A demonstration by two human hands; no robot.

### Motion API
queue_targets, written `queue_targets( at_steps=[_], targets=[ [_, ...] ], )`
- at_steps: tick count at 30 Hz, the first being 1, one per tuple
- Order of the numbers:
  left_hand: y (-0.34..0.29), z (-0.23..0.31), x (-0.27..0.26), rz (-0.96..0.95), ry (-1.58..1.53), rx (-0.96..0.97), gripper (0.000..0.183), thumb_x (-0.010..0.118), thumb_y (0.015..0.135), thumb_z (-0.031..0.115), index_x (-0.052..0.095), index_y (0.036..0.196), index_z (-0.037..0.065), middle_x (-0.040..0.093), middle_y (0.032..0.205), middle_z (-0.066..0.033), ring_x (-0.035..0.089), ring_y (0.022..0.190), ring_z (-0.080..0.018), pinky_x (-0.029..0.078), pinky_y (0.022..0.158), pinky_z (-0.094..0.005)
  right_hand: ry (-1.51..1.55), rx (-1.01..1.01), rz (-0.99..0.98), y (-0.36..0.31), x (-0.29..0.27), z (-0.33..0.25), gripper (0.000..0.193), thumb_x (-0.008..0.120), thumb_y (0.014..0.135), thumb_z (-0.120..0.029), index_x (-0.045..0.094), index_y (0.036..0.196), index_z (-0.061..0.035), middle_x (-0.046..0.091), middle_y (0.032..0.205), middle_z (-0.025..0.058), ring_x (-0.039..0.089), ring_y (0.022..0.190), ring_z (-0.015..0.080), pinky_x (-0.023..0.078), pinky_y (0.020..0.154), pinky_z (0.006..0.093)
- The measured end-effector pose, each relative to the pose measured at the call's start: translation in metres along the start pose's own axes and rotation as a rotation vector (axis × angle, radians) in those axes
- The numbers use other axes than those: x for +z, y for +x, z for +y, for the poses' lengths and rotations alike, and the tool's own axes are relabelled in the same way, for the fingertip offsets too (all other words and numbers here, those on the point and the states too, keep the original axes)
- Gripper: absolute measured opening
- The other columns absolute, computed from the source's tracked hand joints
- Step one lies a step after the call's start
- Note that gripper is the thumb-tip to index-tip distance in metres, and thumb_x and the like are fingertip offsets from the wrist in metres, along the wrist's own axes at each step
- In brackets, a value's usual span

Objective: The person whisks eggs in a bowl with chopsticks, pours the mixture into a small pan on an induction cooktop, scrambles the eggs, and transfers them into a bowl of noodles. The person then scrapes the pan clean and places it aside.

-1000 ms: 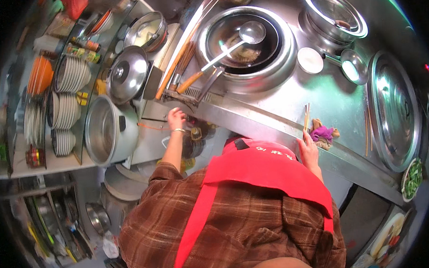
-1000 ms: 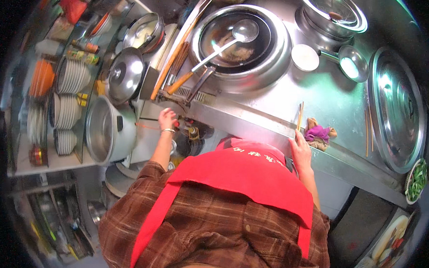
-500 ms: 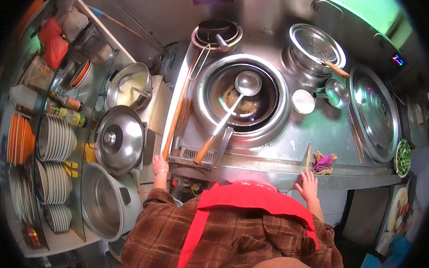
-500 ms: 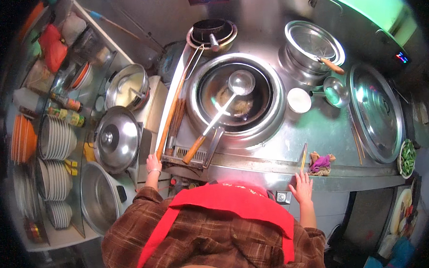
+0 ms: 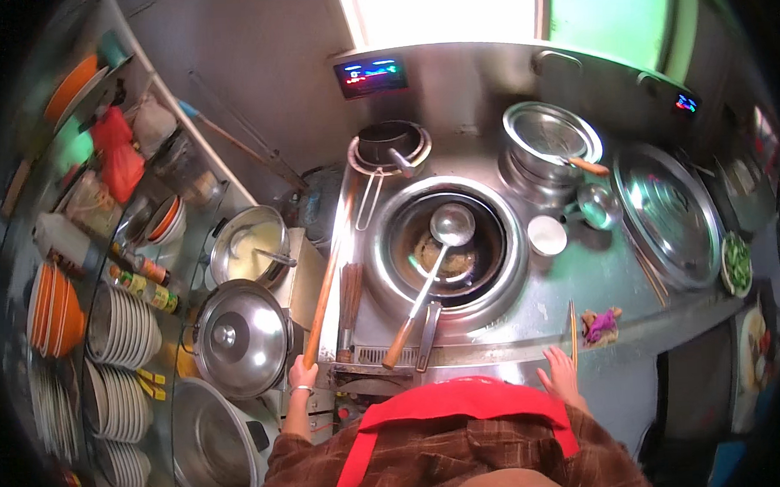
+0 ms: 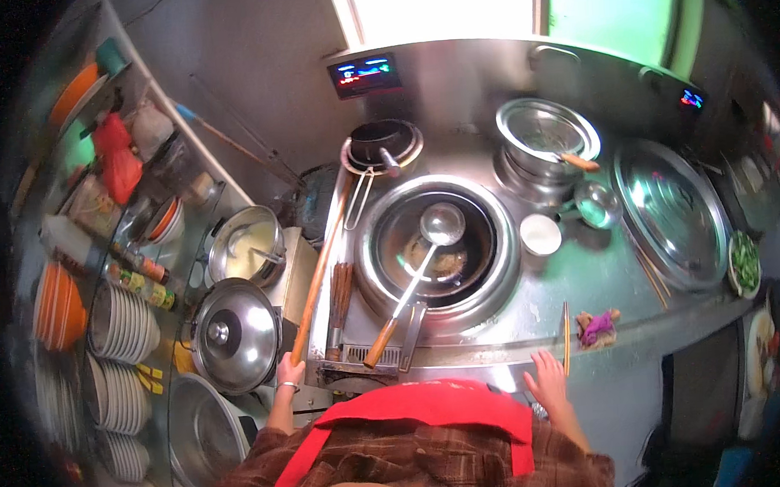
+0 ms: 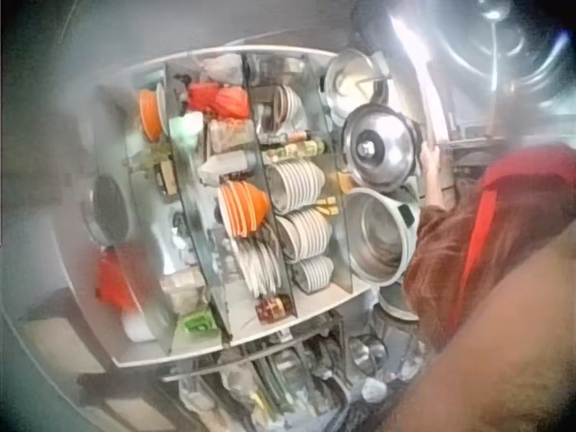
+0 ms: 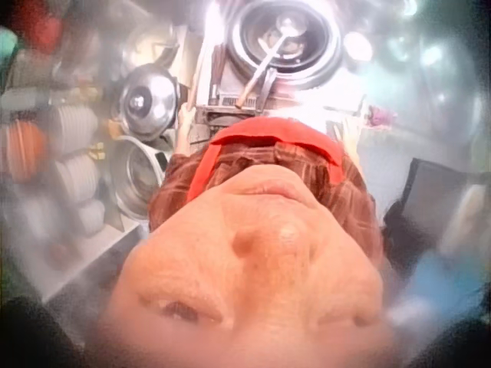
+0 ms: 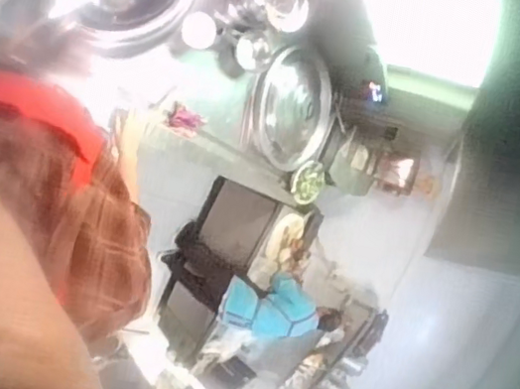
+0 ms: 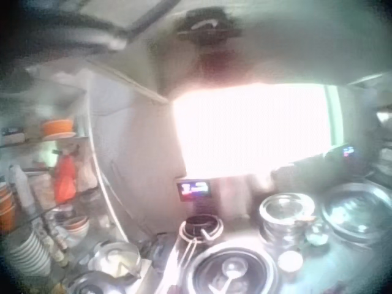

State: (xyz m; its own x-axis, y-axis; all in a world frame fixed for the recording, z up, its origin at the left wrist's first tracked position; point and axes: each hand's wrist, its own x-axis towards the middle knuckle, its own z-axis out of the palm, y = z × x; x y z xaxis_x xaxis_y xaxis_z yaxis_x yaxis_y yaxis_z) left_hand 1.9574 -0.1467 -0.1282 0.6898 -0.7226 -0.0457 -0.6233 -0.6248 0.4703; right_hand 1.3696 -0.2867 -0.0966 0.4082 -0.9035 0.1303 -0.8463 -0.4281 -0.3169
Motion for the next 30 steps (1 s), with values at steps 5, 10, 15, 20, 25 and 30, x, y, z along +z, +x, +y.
queue_targets(
  at_steps=[5, 10, 15, 20, 25, 30],
  targets=[
    [-0.035, -0.036, 0.013, -0.122, -0.565, -0.021, 0.017, 0.057, 0.063, 0.010, 0.047, 0.077, 0.005, 0.044, 0.059, -0.0004, 0.043, 0.051, -0.0111, 0.039, 0.046, -0.0286, 0.075, -0.234, -0.062, 0.034, -0.006, -0.043, 0.045, 0.054, 0.074, -0.030, 0.043, 0.112, -0.0068, 0.042, 0.117, 0.0138, 0.041, 0.106, 0.0291, 0.033, 0.089, 0.0385],
    [-0.056, -0.104, 0.090, -0.013, -0.604, 0.047, 0.017, 0.057, 0.065, 0.008, 0.047, 0.079, 0.005, 0.047, 0.063, -0.0028, 0.043, 0.049, -0.0103, 0.035, 0.042, -0.0245, 0.136, -0.428, -0.077, 0.055, 0.005, -0.058, 0.042, 0.052, 0.077, -0.033, 0.044, 0.110, -0.0080, 0.044, 0.115, 0.0121, 0.043, 0.104, 0.0261, 0.033, 0.087, 0.0373],
    [-0.066, 0.079, 0.003, -0.109, -0.941, 0.004, 0.016, 0.050, 0.071, 0.003, 0.043, 0.085, 0.005, 0.041, 0.055, -0.0007, 0.034, 0.034, -0.0070, 0.026, 0.030, -0.0207, 0.131, -0.308, -0.049, 0.037, -0.004, -0.055, 0.041, 0.050, 0.078, -0.033, 0.045, 0.110, -0.0072, 0.044, 0.115, 0.0130, 0.044, 0.105, 0.0271, 0.035, 0.086, 0.0368],
    [-0.018, 0.153, -0.039, -0.153, -1.202, -0.022, 0.013, 0.049, 0.071, 0.003, 0.043, 0.083, 0.006, 0.037, 0.055, 0.0029, 0.033, 0.037, -0.0041, 0.027, 0.032, -0.0178, 0.117, -0.164, 0.058, -0.007, 0.014, -0.042, 0.038, 0.053, 0.076, -0.029, 0.047, 0.107, -0.0072, 0.046, 0.113, 0.0145, 0.050, 0.092, 0.0279, 0.042, 0.077, 0.0367],
    [0.039, 0.232, -0.073, -0.170, -1.345, 0.147, 0.013, 0.053, 0.071, 0.004, 0.045, 0.081, 0.004, 0.041, 0.055, 0.0017, 0.033, 0.036, -0.0045, 0.025, 0.032, -0.0185, 0.191, 0.039, -0.102, -0.034, 0.031, -0.018, 0.037, 0.056, 0.074, -0.029, 0.049, 0.106, -0.0106, 0.047, 0.112, 0.0106, 0.049, 0.095, 0.0259, 0.041, 0.076, 0.0373],
    [0.068, 0.276, -0.106, -0.122, -1.466, 0.242, 0.015, 0.055, 0.070, 0.005, 0.045, 0.082, 0.004, 0.042, 0.056, 0.0013, 0.035, 0.038, -0.0047, 0.027, 0.034, -0.0181, 0.309, 0.142, -0.289, 0.011, 0.028, -0.021, 0.036, 0.056, 0.074, -0.028, 0.049, 0.105, -0.0106, 0.046, 0.112, 0.0113, 0.049, 0.095, 0.0263, 0.042, 0.076, 0.0373]
  ],
)
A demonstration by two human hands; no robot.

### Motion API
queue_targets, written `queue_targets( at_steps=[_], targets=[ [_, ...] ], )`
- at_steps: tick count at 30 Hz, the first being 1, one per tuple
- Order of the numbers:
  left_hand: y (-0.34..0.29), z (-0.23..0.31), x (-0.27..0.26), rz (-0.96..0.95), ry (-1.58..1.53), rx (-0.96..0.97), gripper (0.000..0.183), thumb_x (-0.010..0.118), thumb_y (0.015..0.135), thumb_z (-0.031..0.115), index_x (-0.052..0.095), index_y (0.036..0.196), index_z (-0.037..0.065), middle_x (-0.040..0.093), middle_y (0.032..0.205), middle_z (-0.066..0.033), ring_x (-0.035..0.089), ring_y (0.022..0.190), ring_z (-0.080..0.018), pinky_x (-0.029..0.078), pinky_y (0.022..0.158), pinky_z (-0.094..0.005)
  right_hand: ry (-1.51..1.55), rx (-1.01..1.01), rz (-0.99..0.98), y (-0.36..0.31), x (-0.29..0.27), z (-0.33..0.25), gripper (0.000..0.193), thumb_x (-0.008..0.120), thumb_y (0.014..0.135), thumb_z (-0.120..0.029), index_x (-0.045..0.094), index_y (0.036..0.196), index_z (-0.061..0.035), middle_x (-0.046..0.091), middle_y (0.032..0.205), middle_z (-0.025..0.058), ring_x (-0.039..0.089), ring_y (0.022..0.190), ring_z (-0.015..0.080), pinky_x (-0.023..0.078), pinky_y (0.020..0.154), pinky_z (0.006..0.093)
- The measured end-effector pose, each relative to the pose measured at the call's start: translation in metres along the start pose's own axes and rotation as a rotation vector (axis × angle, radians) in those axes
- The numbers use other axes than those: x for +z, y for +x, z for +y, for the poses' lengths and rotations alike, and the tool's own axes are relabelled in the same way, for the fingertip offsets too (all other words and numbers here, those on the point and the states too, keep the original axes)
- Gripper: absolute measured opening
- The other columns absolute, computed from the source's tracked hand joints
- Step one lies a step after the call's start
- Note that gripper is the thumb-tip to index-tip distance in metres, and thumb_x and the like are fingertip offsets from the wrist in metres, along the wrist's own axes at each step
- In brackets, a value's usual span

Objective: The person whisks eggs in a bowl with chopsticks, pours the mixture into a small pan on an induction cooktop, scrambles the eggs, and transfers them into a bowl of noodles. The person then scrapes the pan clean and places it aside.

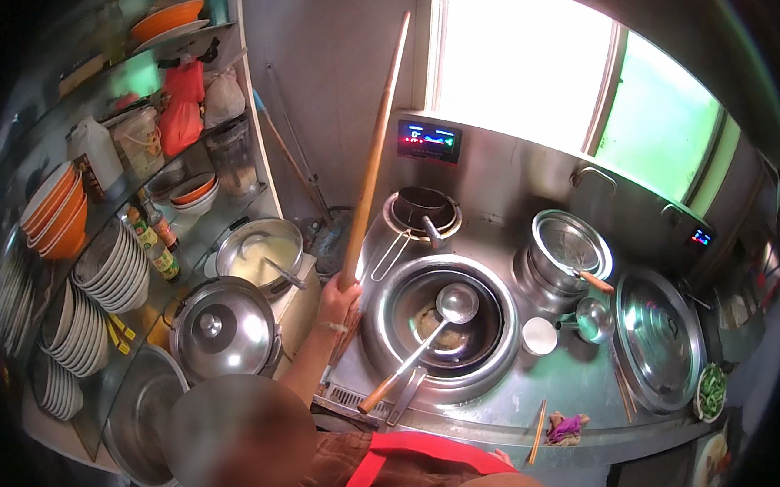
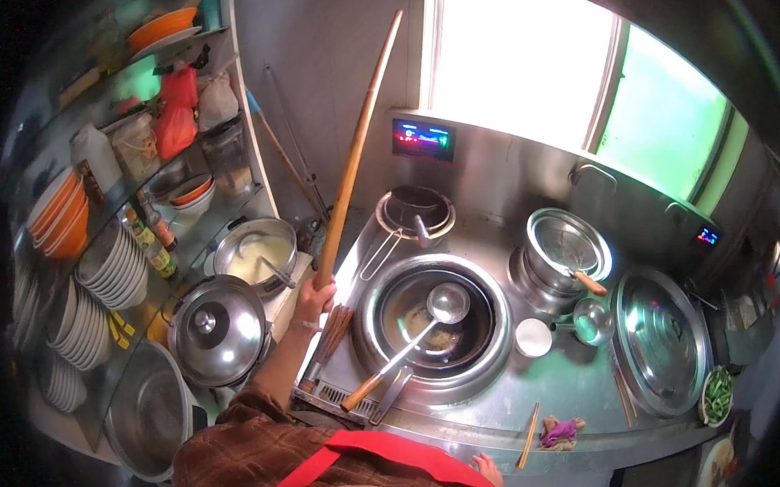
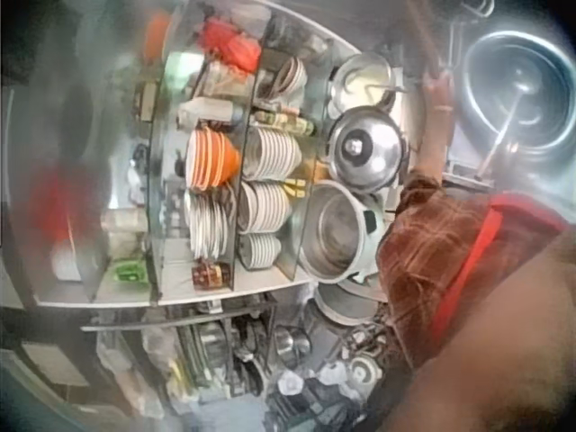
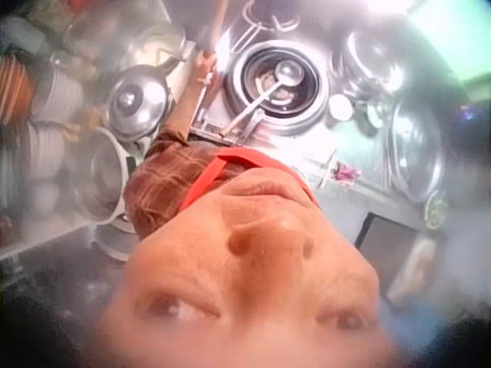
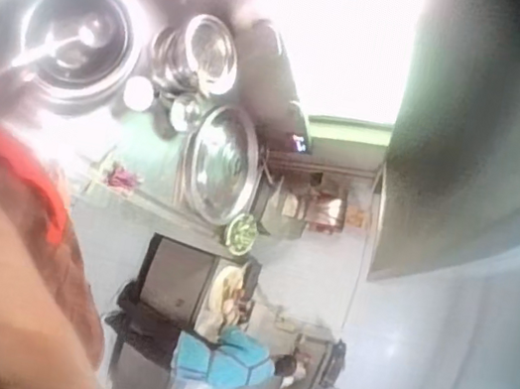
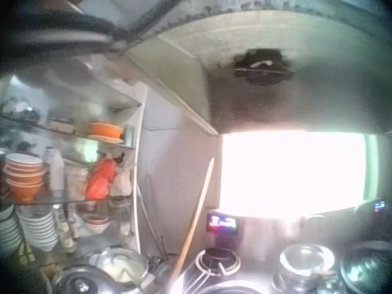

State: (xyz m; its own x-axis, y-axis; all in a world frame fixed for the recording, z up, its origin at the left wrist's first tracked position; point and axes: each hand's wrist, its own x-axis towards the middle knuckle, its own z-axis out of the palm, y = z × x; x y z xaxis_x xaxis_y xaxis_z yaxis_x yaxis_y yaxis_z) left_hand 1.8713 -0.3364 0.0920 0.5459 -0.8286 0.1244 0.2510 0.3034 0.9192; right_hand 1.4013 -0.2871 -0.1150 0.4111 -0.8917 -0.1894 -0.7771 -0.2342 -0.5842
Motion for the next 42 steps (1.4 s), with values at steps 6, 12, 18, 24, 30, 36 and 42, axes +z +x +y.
queue_targets(
  at_steps=[6, 12, 18, 24, 30, 36, 42],
  targets=[
    [0.058, 0.014, 0.021, -0.106, -0.048, 0.076, 0.014, 0.054, 0.071, 0.005, 0.045, 0.081, 0.005, 0.041, 0.057, 0.0023, 0.035, 0.038, -0.0040, 0.026, 0.033, -0.0182, -0.012, -0.004, -0.044, 0.035, -0.009, -0.010, 0.035, 0.055, 0.075, -0.028, 0.049, 0.105, -0.0104, 0.045, 0.113, 0.0119, 0.049, 0.094, 0.0268, 0.042, 0.076, 0.0370],
    [0.088, 0.040, 0.048, -0.099, -0.053, 0.151, 0.012, 0.053, 0.073, 0.004, 0.045, 0.082, 0.006, 0.042, 0.061, 0.0017, 0.035, 0.040, -0.0028, 0.025, 0.034, -0.0161, -0.009, 0.012, -0.069, 0.050, -0.013, -0.013, 0.034, 0.055, 0.075, -0.028, 0.049, 0.104, -0.0103, 0.045, 0.113, 0.0126, 0.050, 0.094, 0.0272, 0.042, 0.075, 0.0367],
    [0.124, 0.064, 0.058, -0.093, -0.020, 0.201, 0.010, 0.051, 0.075, 0.004, 0.045, 0.083, 0.006, 0.040, 0.060, 0.0019, 0.033, 0.041, -0.0031, 0.025, 0.035, -0.0171, 0.001, 0.031, -0.080, 0.053, -0.012, -0.011, 0.034, 0.055, 0.076, -0.028, 0.049, 0.104, -0.0101, 0.044, 0.113, 0.0133, 0.050, 0.093, 0.0277, 0.042, 0.075, 0.0364],
    [0.151, 0.090, 0.050, -0.034, 0.113, 0.178, 0.014, 0.050, 0.074, 0.002, 0.043, 0.086, 0.004, 0.039, 0.060, 0.0011, 0.033, 0.040, -0.0033, 0.025, 0.034, -0.0181, 0.020, 0.024, -0.093, 0.051, -0.005, -0.010, 0.033, 0.054, 0.076, -0.027, 0.049, 0.104, -0.0100, 0.044, 0.114, 0.0140, 0.050, 0.092, 0.0282, 0.042, 0.075, 0.0362],
    [0.104, 0.034, 0.023, -0.010, 0.142, 0.185, 0.017, 0.052, 0.071, 0.003, 0.044, 0.085, 0.007, 0.042, 0.061, 0.0019, 0.035, 0.039, -0.0034, 0.027, 0.033, -0.0171, 0.011, 0.059, -0.033, 0.011, 0.009, 0.015, 0.033, 0.054, 0.076, -0.027, 0.049, 0.104, -0.0099, 0.043, 0.114, 0.0146, 0.051, 0.092, 0.0287, 0.042, 0.075, 0.0359],
    [-0.056, -0.057, -0.060, 0.199, 0.343, -0.008, 0.015, 0.054, 0.073, 0.006, 0.043, 0.084, 0.007, 0.041, 0.057, 0.0045, 0.033, 0.039, -0.0022, 0.026, 0.034, -0.0168, 0.181, -0.097, 0.093, -0.013, 0.032, 0.047, 0.028, 0.052, 0.078, -0.024, 0.050, 0.103, -0.0108, 0.047, 0.111, 0.0137, 0.052, 0.089, 0.0306, 0.043, 0.073, 0.0370],
    [-0.158, -0.101, -0.114, 0.159, 0.496, -0.245, 0.013, 0.054, 0.072, 0.005, 0.045, 0.082, 0.006, 0.042, 0.059, 0.0031, 0.037, 0.044, -0.0039, 0.029, 0.038, -0.0190, -0.066, -0.102, 0.050, -0.018, -0.033, -0.030, 0.028, 0.052, 0.078, -0.024, 0.050, 0.102, -0.0079, 0.047, 0.110, 0.0123, 0.051, 0.091, 0.0301, 0.044, 0.073, 0.0370]
  ],
)
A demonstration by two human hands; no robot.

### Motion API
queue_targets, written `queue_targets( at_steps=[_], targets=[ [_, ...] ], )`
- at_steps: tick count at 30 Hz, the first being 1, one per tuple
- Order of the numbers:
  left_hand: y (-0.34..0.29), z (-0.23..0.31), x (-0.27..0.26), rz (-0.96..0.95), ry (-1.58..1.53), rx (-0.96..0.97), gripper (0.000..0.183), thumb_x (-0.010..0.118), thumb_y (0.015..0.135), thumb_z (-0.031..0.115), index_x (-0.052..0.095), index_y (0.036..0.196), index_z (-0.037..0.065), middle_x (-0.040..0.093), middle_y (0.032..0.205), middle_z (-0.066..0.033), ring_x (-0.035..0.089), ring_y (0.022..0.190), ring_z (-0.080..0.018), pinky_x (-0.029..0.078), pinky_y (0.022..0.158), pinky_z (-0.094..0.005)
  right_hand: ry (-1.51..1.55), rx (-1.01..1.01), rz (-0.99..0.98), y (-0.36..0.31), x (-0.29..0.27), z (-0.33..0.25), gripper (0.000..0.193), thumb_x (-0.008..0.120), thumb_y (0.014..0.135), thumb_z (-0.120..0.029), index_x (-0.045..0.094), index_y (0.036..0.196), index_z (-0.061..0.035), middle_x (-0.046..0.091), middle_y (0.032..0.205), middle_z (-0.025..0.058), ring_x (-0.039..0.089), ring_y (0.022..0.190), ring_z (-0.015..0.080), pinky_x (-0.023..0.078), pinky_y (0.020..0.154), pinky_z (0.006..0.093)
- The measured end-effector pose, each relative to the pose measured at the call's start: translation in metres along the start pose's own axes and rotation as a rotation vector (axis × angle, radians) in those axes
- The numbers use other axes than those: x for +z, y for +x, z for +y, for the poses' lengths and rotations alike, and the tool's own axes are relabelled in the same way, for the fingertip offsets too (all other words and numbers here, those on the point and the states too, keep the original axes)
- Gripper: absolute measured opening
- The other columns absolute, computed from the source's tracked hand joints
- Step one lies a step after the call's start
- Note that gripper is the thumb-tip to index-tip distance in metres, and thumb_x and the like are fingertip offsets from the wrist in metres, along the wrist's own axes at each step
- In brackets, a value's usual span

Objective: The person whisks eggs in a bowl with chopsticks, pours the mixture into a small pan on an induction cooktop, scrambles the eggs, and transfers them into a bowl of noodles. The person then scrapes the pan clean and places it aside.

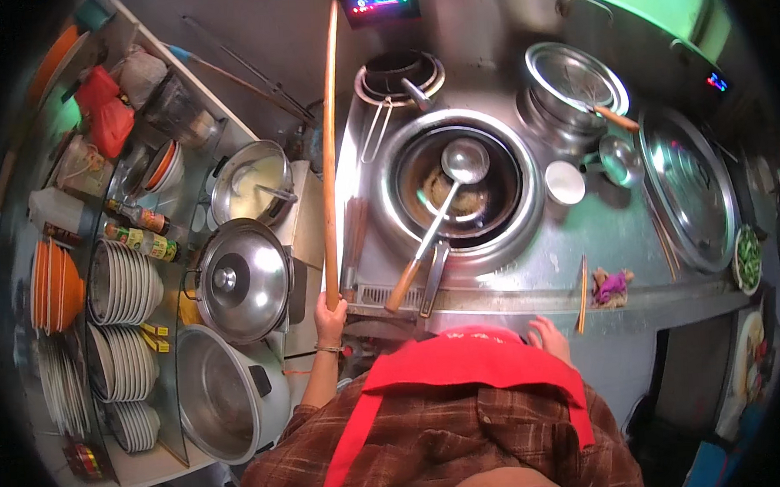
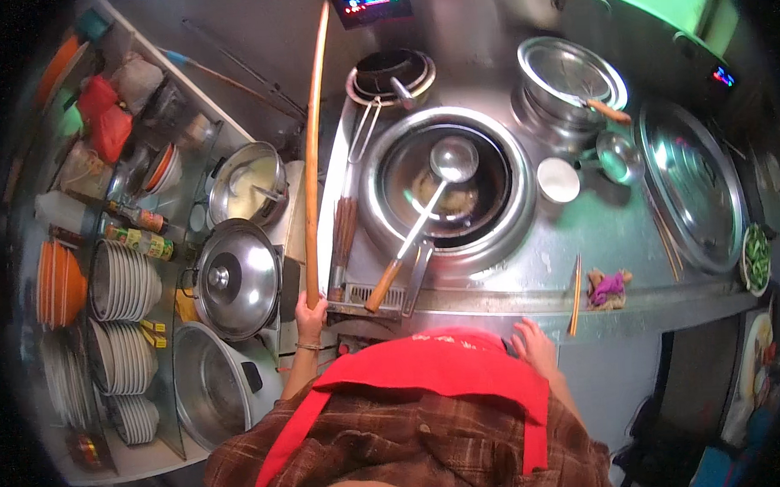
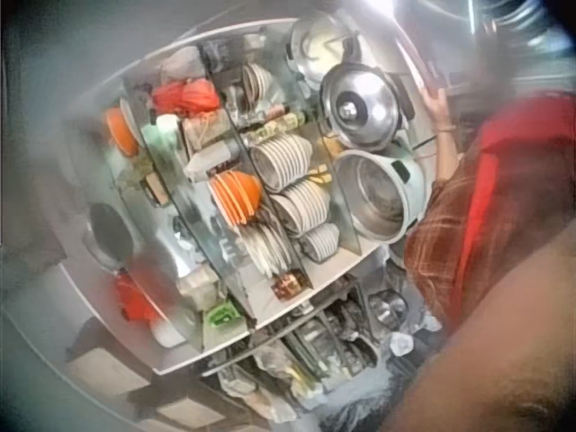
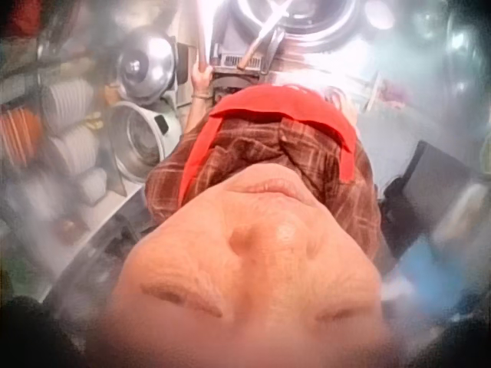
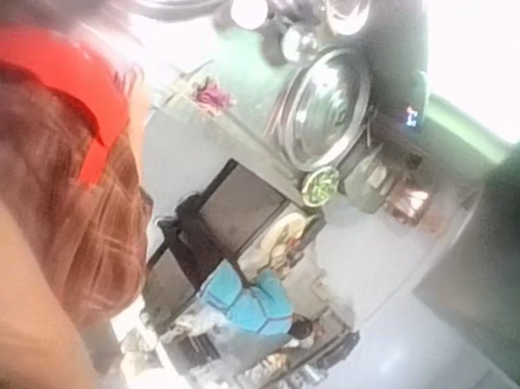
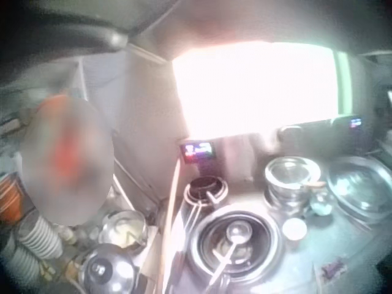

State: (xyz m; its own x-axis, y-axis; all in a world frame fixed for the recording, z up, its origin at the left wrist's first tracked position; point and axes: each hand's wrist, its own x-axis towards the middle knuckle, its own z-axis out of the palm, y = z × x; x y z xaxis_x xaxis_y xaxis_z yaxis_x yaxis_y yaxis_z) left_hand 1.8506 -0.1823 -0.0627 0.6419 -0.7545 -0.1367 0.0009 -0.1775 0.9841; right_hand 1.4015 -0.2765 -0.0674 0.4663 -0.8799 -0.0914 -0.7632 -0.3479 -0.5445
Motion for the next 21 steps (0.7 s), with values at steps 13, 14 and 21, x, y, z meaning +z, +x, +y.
queue_targets(
  at_steps=[13, 14, 21],
  targets=[
    [-0.015, -0.095, -0.050, -0.052, 0.294, -0.142, 0.016, 0.057, 0.070, 0.008, 0.048, 0.083, 0.002, 0.050, 0.068, -0.0048, 0.046, 0.055, -0.0108, 0.040, 0.050, -0.0252, 0.046, 0.046, 0.055, -0.026, -0.011, -0.001, 0.025, 0.051, 0.079, -0.023, 0.050, 0.100, -0.0100, 0.047, 0.111, 0.0101, 0.051, 0.091, 0.0294, 0.043, 0.073, 0.0361],
    [-0.010, -0.110, -0.061, -0.051, 0.431, -0.104, 0.021, 0.057, 0.070, 0.009, 0.049, 0.087, 0.000, 0.052, 0.072, -0.0065, 0.049, 0.061, -0.0134, 0.042, 0.056, -0.0272, 0.052, 0.068, 0.034, -0.027, -0.013, 0.000, 0.024, 0.051, 0.079, -0.023, 0.050, 0.099, -0.0098, 0.047, 0.111, 0.0100, 0.051, 0.091, 0.0285, 0.043, 0.073, 0.0357],
    [0.032, -0.132, -0.078, -0.084, 0.905, 0.070, 0.046, 0.060, 0.066, 0.023, 0.047, 0.102, -0.003, 0.055, 0.091, -0.0190, 0.052, 0.085, -0.0330, 0.041, 0.075, -0.0383, 0.047, 0.207, 0.083, -0.070, -0.005, 0.027, 0.030, 0.047, 0.080, -0.032, 0.050, 0.100, -0.0089, 0.046, 0.113, 0.0095, 0.051, 0.094, 0.0266, 0.043, 0.076, 0.0346]
  ],
)
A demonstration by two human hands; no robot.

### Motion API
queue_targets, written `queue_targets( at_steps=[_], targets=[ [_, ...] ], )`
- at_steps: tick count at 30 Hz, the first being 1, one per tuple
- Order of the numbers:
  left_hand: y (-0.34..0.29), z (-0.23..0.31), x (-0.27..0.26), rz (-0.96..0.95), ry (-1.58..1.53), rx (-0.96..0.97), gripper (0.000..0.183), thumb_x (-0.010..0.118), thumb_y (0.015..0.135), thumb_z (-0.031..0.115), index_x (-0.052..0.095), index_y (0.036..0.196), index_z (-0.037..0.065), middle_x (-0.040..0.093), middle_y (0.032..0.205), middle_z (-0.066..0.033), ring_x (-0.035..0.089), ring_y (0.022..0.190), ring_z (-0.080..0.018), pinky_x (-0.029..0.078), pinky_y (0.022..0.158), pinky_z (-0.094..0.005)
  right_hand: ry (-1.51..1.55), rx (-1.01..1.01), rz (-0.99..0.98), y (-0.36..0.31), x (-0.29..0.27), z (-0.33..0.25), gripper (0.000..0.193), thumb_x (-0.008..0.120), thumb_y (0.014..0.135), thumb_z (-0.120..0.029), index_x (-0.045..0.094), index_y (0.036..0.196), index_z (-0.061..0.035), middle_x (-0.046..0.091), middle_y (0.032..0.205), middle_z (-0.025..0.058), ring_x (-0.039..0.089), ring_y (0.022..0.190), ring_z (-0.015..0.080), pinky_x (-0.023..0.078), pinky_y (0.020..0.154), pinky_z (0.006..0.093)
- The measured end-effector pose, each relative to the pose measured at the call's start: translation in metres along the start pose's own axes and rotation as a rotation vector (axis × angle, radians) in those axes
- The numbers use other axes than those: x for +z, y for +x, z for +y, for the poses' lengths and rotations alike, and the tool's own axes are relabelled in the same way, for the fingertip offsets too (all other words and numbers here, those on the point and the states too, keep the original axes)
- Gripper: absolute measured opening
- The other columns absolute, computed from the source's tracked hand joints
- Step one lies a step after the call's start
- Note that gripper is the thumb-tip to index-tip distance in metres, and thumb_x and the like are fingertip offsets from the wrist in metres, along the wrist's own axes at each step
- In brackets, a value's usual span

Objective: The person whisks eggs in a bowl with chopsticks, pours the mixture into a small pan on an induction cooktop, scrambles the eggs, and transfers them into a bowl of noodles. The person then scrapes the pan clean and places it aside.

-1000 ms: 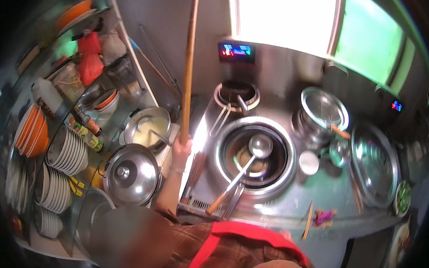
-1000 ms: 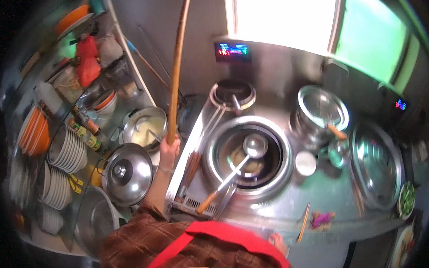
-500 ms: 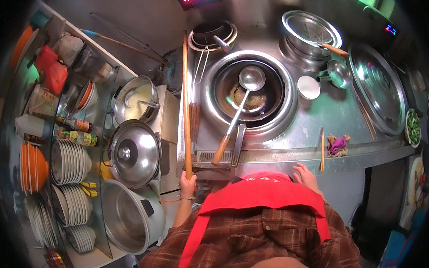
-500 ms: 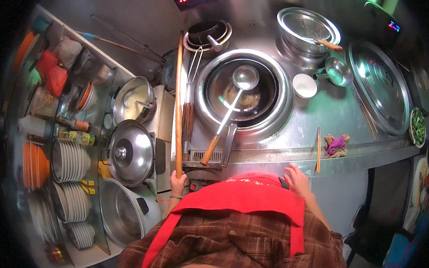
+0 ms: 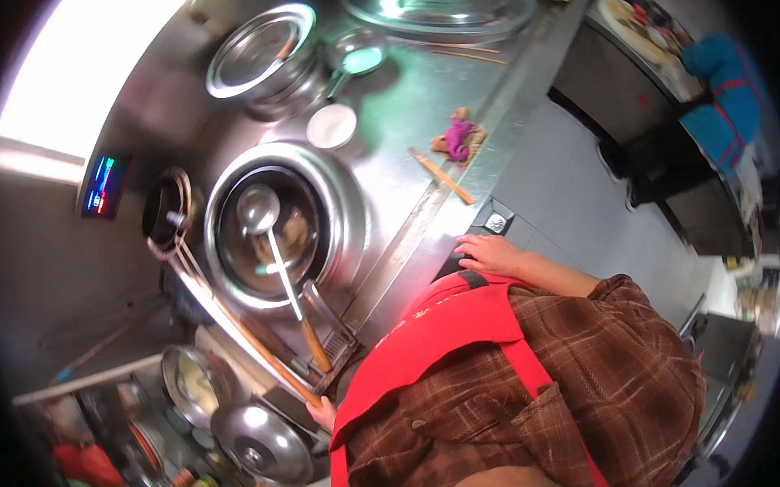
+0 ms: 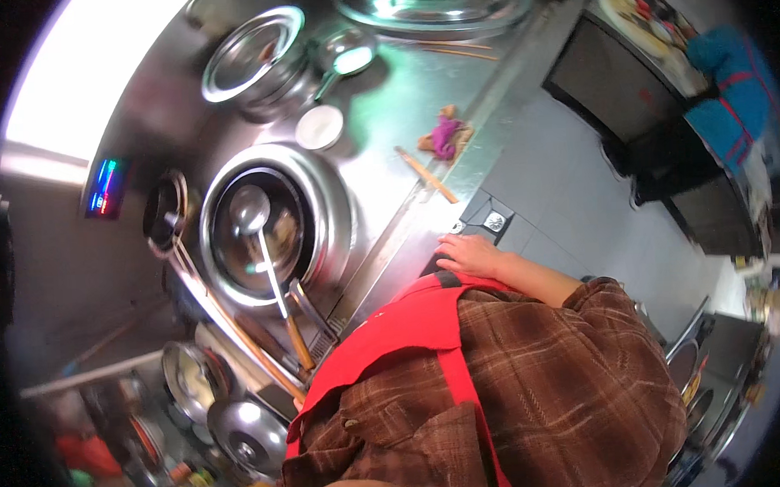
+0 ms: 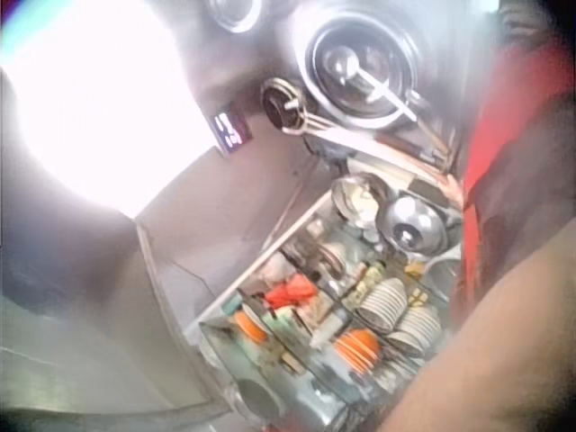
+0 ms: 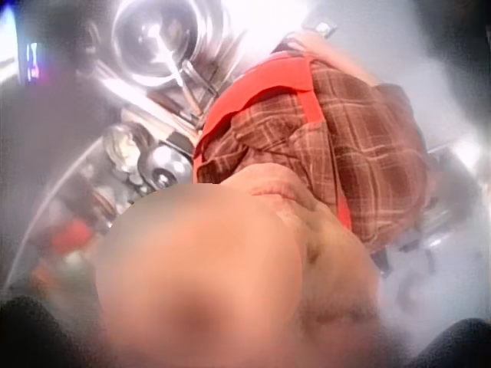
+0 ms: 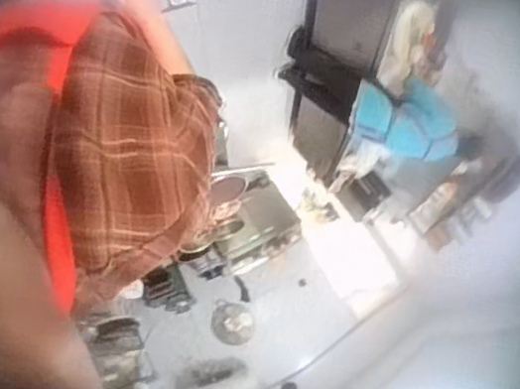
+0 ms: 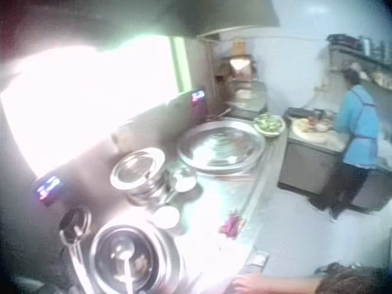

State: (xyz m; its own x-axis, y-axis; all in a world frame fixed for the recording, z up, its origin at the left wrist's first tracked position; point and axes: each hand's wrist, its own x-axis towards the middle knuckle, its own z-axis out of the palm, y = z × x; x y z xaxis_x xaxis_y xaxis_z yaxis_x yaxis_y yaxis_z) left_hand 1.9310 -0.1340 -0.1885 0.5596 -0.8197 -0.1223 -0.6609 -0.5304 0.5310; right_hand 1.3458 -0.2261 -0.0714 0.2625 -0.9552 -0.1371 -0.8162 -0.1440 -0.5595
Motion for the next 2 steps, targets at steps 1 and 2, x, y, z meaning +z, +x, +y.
queue_targets(
  at_steps=[1, 2],
  targets=[
    [0.005, 0.007, 0.004, -0.001, 0.086, 0.003, 0.048, 0.060, 0.066, 0.025, 0.046, 0.104, -0.002, 0.055, 0.093, -0.0202, 0.052, 0.087, -0.0351, 0.040, 0.077, -0.0391, -0.001, 0.054, -0.012, -0.009, -0.005, 0.003, 0.030, 0.046, 0.080, -0.032, 0.051, 0.100, -0.0092, 0.045, 0.115, 0.0091, 0.050, 0.096, 0.0257, 0.043, 0.078, 0.0342],
    [0.021, -0.014, 0.003, -0.142, 0.171, 0.043, 0.054, 0.058, 0.068, 0.025, 0.040, 0.114, 0.004, 0.054, 0.098, -0.0189, 0.051, 0.092, -0.0327, 0.038, 0.081, -0.0386, 0.005, 0.102, -0.031, -0.020, -0.009, 0.004, 0.030, 0.046, 0.081, -0.031, 0.051, 0.100, -0.0095, 0.044, 0.116, 0.0088, 0.049, 0.098, 0.0248, 0.042, 0.079, 0.0337]
  ],
)
